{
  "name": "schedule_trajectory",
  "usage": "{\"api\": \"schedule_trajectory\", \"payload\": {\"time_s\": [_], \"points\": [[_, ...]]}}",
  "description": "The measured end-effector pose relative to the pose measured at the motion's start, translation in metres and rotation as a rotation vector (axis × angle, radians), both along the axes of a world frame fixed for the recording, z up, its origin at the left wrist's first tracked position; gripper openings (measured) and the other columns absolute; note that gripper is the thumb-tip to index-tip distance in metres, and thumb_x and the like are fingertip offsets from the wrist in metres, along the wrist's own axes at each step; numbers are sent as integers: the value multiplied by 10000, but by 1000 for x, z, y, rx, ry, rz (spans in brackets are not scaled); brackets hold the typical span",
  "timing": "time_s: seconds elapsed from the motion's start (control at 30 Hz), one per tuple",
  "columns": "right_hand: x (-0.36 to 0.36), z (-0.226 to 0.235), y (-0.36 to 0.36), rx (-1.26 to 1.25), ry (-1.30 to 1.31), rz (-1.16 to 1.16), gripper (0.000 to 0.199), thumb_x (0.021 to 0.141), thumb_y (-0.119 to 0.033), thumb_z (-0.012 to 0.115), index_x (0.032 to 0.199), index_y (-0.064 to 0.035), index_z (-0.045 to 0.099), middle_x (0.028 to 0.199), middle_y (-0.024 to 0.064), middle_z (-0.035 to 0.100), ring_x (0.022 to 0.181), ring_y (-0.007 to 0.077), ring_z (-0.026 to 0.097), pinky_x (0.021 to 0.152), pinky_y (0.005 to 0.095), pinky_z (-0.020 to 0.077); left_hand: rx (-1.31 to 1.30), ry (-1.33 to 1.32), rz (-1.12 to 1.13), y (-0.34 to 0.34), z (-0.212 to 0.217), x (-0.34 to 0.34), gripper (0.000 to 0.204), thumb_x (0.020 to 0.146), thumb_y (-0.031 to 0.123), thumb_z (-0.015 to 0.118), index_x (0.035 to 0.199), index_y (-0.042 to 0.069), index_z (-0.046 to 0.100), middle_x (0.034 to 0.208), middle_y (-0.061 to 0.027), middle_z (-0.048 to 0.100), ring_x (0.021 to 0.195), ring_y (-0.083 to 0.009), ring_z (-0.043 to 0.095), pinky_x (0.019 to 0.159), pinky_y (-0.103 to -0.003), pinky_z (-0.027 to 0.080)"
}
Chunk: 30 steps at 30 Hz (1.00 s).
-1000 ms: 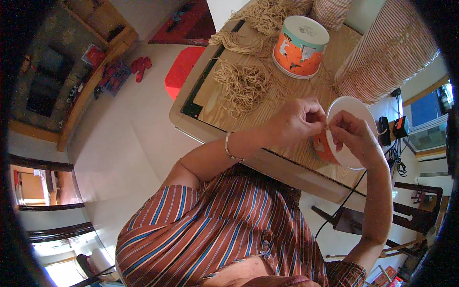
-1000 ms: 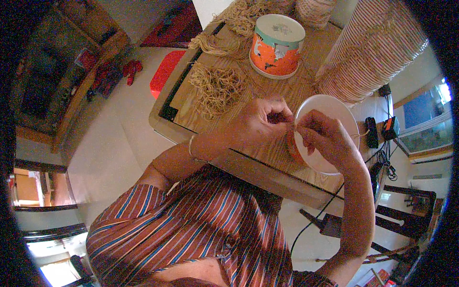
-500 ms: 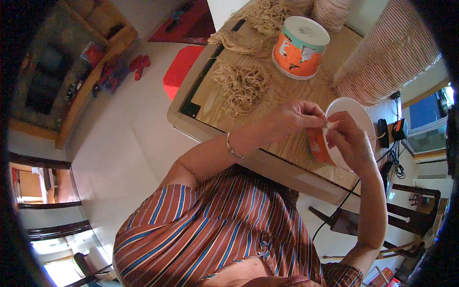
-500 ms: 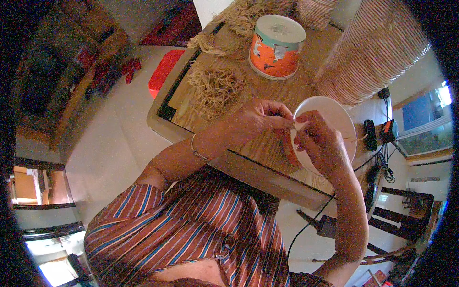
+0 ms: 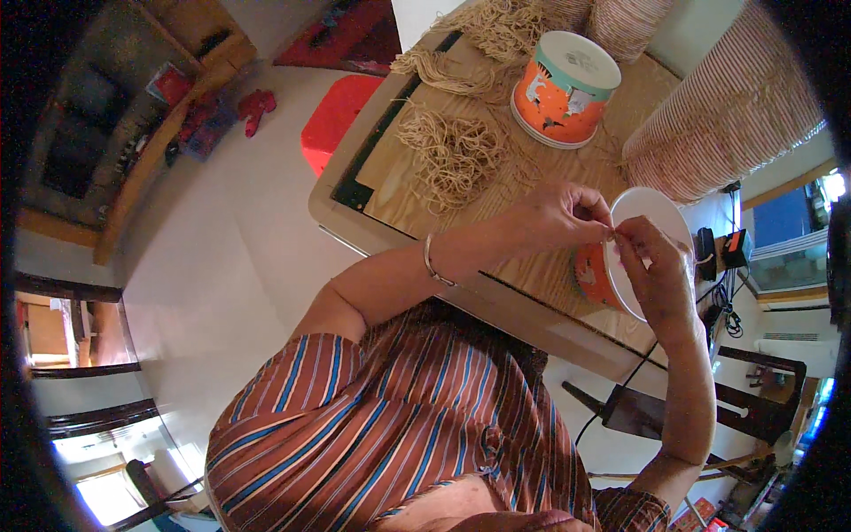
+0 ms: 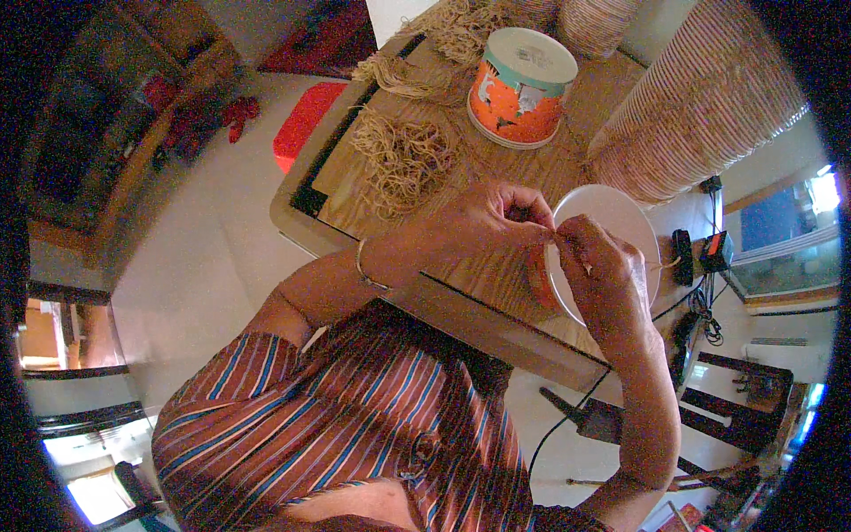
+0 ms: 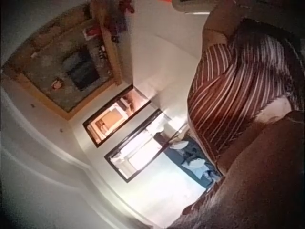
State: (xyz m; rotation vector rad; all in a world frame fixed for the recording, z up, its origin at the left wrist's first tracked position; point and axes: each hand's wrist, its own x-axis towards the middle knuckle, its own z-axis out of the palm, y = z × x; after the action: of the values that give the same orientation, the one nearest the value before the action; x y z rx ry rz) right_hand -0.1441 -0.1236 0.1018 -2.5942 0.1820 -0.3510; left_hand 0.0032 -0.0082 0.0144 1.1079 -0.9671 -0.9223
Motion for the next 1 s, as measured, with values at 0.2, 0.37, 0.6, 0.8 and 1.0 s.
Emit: {"api": "schedule_trajectory", "payload": {"time_s": [0.2, 0.37, 0.6, 0.8, 1.0], "points": [[3, 4, 3, -112, 61, -15, 23, 853, -66, 599, 862, -49, 588, 784, 169, 648, 704, 337, 653, 605, 389, 511, -2, -144, 36, 0, 2, 2, 238, 784, 210, 715, 908, 16, 656, 801, -23, 661, 746, -74, 588, 689, -250, 490], [8, 3, -7, 42, 107, 0, 42, 863, -70, 584, 856, -30, 596, 677, 131, 633, 558, 251, 634, 518, 354, 499, -34, -161, 24, -1, 3, 2, 268, 773, 235, 727, 899, 11, 652, 783, -39, 664, 742, -81, 598, 687, -253, 496], [11, 8, -14, 369, 327, -90, 129, 901, -126, 571, 846, -18, 614, 601, 28, 594, 474, 71, 537, 415, 248, 436, -51, -373, 53, 4, 11, 1, 255, 792, 221, 720, 896, -1, 648, 823, -68, 617, 725, -130, 595, 660, -283, 495], [17, 16, -21, 365, 421, -98, 171, 898, -145, 551, 792, -25, 613, 588, 16, 572, 457, 63, 500, 392, 226, 392, -104, -338, 31, 0, 8, 1, 215, 808, 196, 717, 886, 4, 658, 810, -60, 586, 727, -131, 572, 661, -283, 473], [21, 9, -39, 679, 522, -58, 163, 882, -140, 552, 773, -36, 615, 566, 14, 537, 449, 65, 482, 383, 224, 381, -139, -338, -22, -2, 2, 5, 182, 821, 176, 699, 887, 8, 670, 800, -45, 562, 723, -126, 561, 663, -278, 468]]}}
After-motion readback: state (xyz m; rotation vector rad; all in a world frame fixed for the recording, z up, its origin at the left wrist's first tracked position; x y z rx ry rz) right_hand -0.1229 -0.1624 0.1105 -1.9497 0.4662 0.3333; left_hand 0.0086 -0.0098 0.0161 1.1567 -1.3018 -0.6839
